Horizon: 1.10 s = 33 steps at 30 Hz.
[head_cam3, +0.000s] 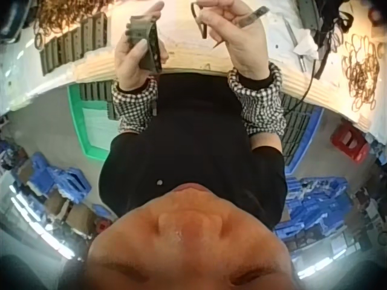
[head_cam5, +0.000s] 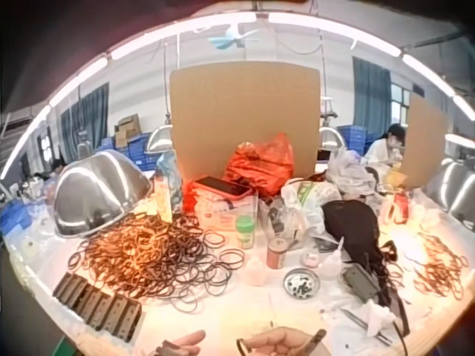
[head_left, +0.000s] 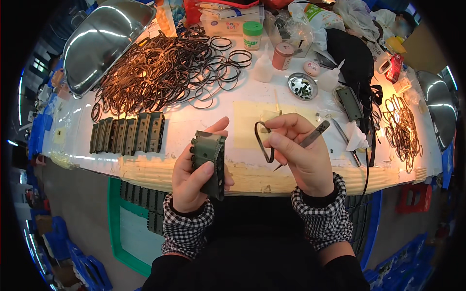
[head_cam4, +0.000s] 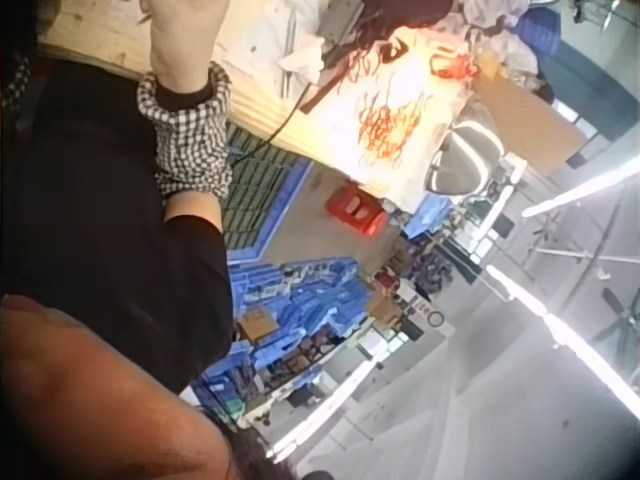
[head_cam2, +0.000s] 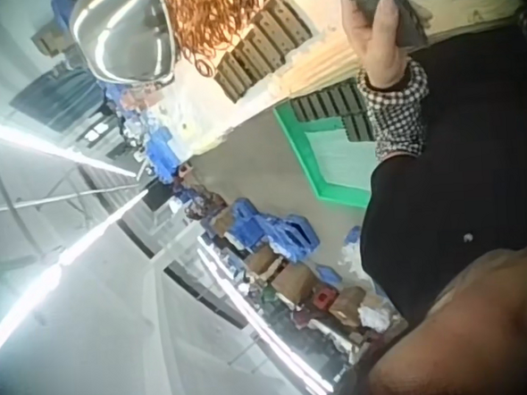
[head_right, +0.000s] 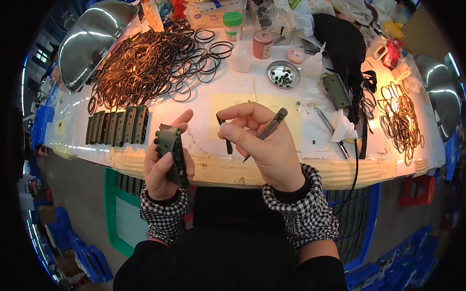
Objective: Assembling small electronic components into a green housing using tweezers.
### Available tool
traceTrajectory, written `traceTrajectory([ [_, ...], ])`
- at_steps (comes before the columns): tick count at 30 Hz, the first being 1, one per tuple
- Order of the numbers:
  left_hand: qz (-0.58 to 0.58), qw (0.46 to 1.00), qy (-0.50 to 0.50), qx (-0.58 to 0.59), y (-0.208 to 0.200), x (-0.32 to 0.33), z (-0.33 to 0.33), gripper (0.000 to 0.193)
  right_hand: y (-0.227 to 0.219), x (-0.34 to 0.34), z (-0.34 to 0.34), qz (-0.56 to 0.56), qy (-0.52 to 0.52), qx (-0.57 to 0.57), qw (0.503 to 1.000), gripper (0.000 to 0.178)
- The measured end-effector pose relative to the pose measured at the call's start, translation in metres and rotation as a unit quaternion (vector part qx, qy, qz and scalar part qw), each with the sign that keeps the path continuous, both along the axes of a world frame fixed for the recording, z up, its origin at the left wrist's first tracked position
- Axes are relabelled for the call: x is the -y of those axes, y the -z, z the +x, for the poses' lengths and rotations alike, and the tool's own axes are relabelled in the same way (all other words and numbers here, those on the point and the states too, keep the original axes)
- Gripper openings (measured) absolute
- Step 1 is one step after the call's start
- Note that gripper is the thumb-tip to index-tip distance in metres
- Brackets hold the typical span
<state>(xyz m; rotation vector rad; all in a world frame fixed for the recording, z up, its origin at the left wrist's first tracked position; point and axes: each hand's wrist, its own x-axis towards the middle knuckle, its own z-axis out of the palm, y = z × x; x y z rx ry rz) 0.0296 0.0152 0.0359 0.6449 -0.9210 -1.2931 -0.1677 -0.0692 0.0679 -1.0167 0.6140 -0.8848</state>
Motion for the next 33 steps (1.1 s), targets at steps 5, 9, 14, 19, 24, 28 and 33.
traceTrajectory([
  [5,-0.006,0.987,0.160,0.013,-0.004,-0.008,0.005,0.048,0.000,0.000,0.007,-0.029,0.029,-0.007,0.999,0.023],
  [9,0.078,0.976,0.190,0.070,-0.008,-0.006,-0.006,0.056,-0.003,0.000,0.010,-0.029,0.063,-0.012,0.998,0.023],
  [14,0.015,0.971,0.239,0.004,0.002,-0.006,0.006,0.053,0.000,0.003,0.006,-0.027,0.086,-0.021,0.996,0.024],
  [19,0.004,0.974,0.225,-0.012,0.005,-0.007,0.008,0.056,0.005,0.001,0.007,-0.040,0.086,-0.019,0.995,0.024],
  [24,-0.002,0.976,0.220,-0.008,0.005,-0.008,0.010,0.058,0.005,-0.001,0.006,-0.070,0.088,-0.041,0.993,0.025],
  [28,-0.004,0.977,0.210,-0.028,0.005,-0.009,0.011,0.059,0.005,-0.003,0.004,-0.079,0.088,-0.038,0.992,0.025],
  [33,-0.014,0.981,0.193,-0.011,0.008,-0.007,0.009,0.061,0.007,-0.005,0.007,-0.101,0.114,-0.030,0.988,0.027],
])
